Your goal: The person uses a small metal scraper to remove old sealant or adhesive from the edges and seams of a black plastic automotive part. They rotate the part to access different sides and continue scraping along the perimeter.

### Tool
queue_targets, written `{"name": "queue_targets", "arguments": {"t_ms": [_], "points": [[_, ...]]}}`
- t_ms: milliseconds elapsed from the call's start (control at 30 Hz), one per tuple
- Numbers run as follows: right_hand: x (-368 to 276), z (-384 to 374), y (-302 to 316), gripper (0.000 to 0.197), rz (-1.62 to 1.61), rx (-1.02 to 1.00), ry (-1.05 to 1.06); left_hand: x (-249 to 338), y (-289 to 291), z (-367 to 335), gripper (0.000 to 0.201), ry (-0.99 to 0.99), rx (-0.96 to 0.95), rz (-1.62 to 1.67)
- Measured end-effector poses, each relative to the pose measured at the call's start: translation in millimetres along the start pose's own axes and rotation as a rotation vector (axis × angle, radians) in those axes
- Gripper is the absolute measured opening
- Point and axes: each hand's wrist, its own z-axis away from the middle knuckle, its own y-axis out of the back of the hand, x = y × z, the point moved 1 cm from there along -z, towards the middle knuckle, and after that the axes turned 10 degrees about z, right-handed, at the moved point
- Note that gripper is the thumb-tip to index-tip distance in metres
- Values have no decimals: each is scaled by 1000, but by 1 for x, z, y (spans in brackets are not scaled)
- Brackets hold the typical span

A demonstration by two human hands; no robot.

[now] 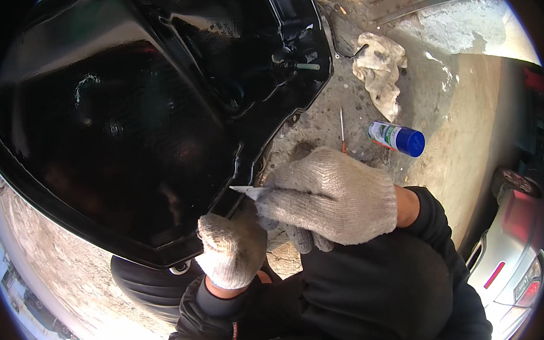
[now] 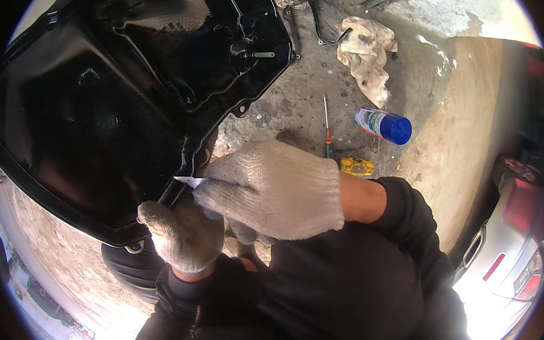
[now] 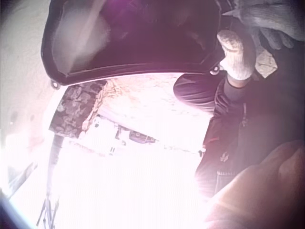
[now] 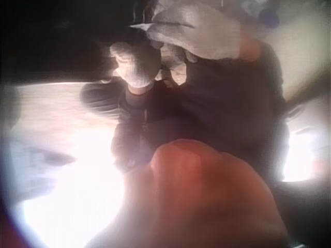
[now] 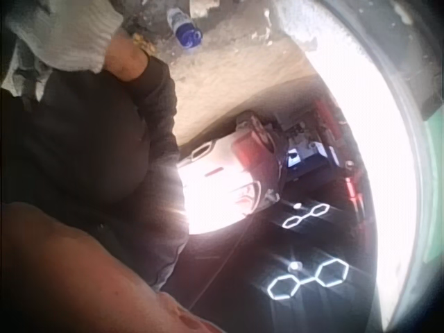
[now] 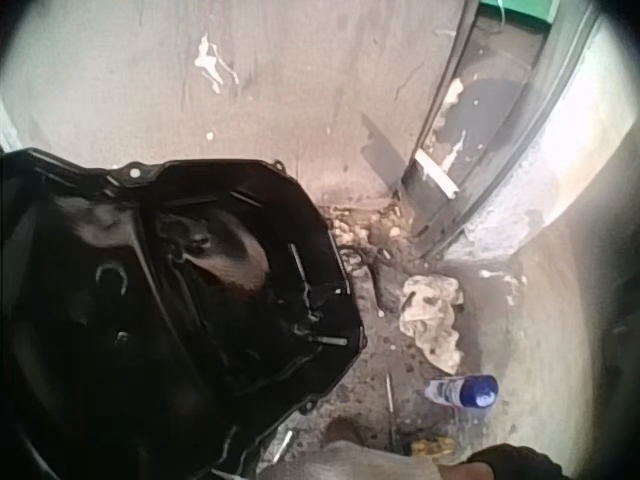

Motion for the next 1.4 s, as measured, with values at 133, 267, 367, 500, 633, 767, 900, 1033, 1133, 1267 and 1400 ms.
{"name": "queue_targets", "arguments": {"t_ms": [133, 267, 367, 500, 633, 767, 900, 1033, 1133, 1267, 1400], "points": [[0, -3, -3, 26, 164, 86, 167, -5, -17, -8, 75, -69, 63, -51], [2, -5, -5, 22, 168, 94, 120, -10, -36, -20, 71, -102, 39, -34], [0, -1, -1, 20, 346, 230, 162, -9, -43, -29, 69, -120, 97, 65], [0, 0, 0, 22, 241, 187, 73, -7, -53, -31, 74, -3, 162, 196], [-1, -3, -1, 23, 379, 255, 141, -4, -53, -33, 77, -88, 219, 131], [-3, -1, 2, 21, 316, 306, 131, -3, -53, -34, 73, -51, 160, 247], [-3, 0, 3, 22, 242, 210, 7, -2, -54, -35, 71, -87, 202, 274], [-3, -7, 0, 22, 377, 313, 293, 0, -60, -35, 73, -51, 314, 300], [-4, -4, -1, 23, 149, 251, 40, 2, -62, -37, 73, -3, 262, 384], [-10, 4, 0, 23, 53, 193, -90, 3, -61, -37, 73, -1, 268, 432], [-10, 1, 0, 23, 71, 216, -53, 5, -57, -35, 74, 11, 267, 497]]}}
